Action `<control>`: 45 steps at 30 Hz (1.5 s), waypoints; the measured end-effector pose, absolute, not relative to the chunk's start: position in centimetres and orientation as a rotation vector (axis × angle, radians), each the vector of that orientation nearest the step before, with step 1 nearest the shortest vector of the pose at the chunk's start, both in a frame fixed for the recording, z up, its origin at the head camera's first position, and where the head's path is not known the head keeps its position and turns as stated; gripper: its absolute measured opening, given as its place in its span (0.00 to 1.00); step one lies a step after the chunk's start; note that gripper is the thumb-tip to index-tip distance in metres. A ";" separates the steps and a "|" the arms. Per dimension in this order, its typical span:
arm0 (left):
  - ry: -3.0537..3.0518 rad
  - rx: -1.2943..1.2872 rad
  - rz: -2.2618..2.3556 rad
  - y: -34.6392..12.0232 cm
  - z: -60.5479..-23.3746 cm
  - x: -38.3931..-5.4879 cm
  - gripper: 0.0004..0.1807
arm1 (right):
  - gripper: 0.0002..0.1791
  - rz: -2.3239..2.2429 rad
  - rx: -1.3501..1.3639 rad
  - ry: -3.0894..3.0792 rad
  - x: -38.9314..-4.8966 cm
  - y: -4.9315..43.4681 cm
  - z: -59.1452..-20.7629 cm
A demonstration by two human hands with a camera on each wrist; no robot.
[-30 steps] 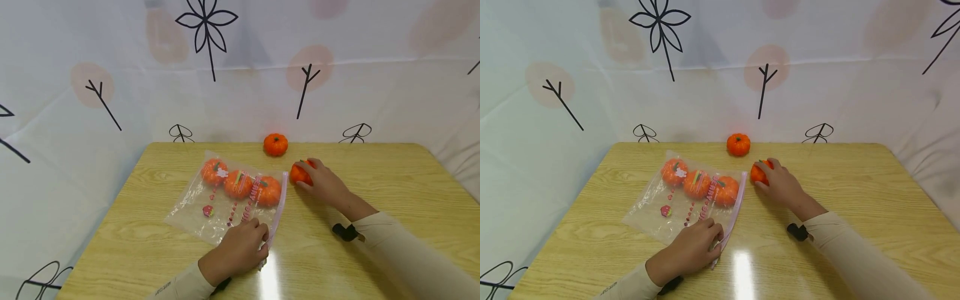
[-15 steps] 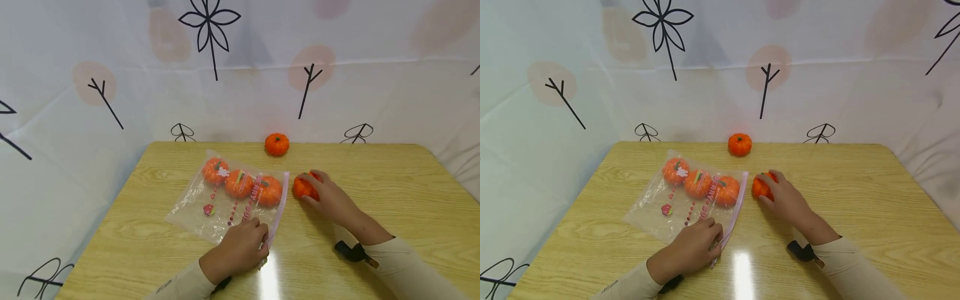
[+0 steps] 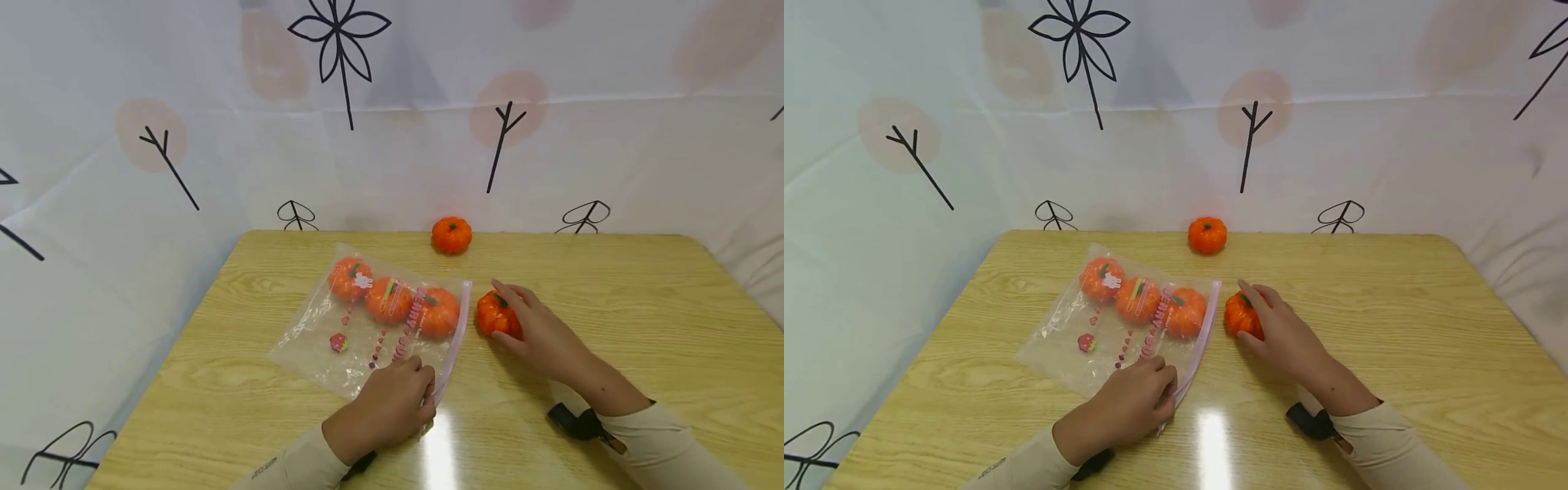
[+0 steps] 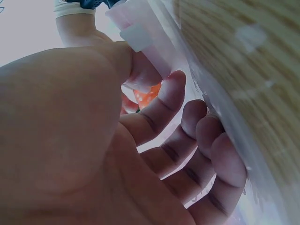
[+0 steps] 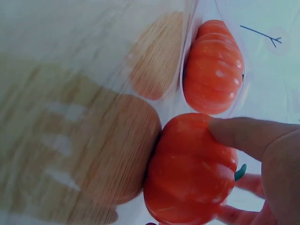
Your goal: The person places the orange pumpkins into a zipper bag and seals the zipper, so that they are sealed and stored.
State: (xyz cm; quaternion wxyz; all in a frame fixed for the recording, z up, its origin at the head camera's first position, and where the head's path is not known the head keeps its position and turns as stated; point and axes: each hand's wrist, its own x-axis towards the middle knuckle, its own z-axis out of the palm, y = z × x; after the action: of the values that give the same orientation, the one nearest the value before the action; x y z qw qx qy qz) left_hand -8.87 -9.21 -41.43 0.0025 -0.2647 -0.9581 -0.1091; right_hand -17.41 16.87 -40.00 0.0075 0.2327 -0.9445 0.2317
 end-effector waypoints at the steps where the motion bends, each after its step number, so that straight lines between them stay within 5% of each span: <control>1: -3.002 -0.830 -0.339 -9.2 -41.4 -8.9 0.09 | 0.48 0.719 0.715 -2.966 -17.4 16.9 -39.9; 45: -2.933 -0.741 -0.467 -8.8 -41.5 -9.3 0.08 | 0.41 0.631 1.145 -3.020 -14.7 16.9 -36.9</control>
State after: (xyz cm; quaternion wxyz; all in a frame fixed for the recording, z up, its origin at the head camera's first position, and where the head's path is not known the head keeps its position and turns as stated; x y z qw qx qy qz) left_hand -9.29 -8.83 -41.54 0.0404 -0.2420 -0.9574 -0.1524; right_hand -14.67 16.91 -36.90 -0.0746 0.3470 -0.9151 0.1911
